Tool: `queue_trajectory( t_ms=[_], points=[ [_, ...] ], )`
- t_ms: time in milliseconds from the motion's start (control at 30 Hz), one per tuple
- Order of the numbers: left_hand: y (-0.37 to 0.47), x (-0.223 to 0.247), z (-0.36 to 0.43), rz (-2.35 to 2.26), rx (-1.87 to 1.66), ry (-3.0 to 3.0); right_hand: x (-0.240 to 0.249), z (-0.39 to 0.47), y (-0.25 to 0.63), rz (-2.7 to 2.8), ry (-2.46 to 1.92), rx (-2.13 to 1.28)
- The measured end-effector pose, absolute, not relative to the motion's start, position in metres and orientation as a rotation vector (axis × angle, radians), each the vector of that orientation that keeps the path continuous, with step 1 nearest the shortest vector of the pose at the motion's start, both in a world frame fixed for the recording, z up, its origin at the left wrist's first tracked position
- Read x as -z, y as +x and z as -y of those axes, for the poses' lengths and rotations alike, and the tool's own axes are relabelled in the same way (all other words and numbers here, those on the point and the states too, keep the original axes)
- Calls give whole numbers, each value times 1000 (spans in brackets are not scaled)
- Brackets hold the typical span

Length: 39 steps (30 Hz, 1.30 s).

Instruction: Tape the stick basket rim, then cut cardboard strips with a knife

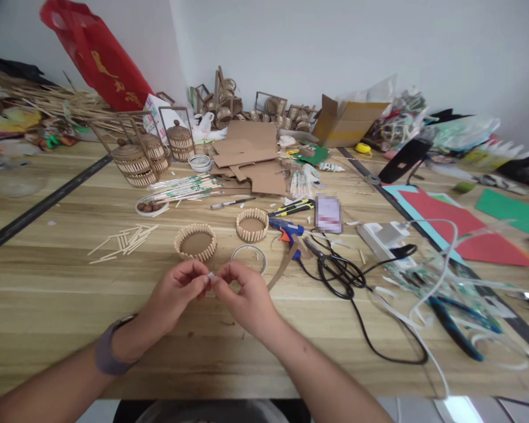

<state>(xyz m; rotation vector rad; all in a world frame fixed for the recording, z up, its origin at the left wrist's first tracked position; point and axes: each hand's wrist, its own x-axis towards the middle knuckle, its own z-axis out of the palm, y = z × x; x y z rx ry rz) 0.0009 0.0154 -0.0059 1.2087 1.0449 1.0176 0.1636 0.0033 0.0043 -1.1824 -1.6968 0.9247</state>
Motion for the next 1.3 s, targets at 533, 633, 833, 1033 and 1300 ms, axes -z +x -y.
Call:
queue_trajectory(
  t_ms=[533, 633, 833, 1033, 1300],
  points=[
    [4, 1, -12, -1224, -972, 1383, 3, 5, 158, 1895, -1187, -155],
    [5, 3, -11, -1230, -969, 1398, 2, 5, 158, 1838, -1215, -302],
    [4, 4, -9, -1215, -960, 1476, 2, 4, 157, 1804, -1261, -430],
    [4, 4, -8, -1236, -970, 1571, 4, 3, 158, 1847, -1244, -391],
    [4, 3, -8, -1252, -983, 1603, 4, 2, 159, 1872, -1220, -408]
  ],
)
